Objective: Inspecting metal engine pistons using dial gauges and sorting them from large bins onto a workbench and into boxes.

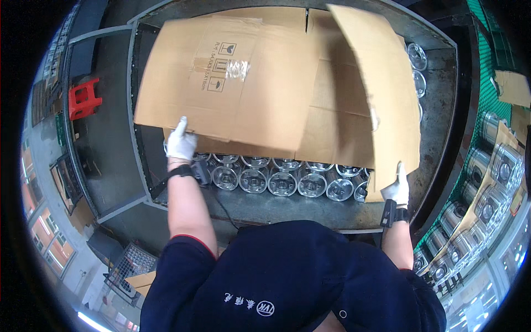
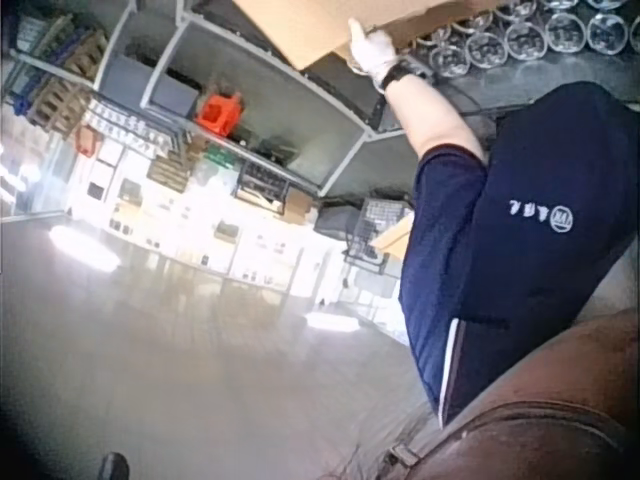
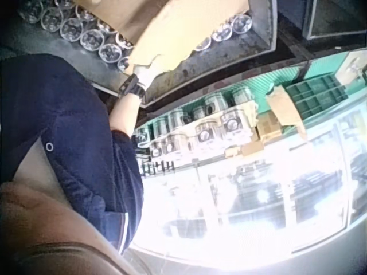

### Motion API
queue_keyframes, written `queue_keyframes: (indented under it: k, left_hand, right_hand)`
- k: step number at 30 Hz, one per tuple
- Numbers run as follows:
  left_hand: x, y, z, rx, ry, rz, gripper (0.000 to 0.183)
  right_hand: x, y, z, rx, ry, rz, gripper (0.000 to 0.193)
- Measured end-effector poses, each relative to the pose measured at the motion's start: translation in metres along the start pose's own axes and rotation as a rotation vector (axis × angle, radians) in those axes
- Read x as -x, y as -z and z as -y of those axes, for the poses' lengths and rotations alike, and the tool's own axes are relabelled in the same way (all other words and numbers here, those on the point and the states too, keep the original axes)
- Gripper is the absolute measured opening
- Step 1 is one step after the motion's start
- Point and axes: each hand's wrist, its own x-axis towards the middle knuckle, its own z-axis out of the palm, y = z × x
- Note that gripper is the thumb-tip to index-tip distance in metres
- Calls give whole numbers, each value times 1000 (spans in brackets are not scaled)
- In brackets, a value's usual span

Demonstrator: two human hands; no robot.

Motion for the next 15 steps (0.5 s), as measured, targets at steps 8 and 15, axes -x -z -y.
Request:
queue_keyframes:
  k: [8, 15]
  left_hand:
    - [-18, 68, -102, 411, 325, 84, 54]
    - [-40, 71, -111, 125, 238, 117, 55]
  right_hand:
    - [14, -58, -30, 177, -188, 329, 60]
    - [51, -158, -93, 580, -502, 589, 55]
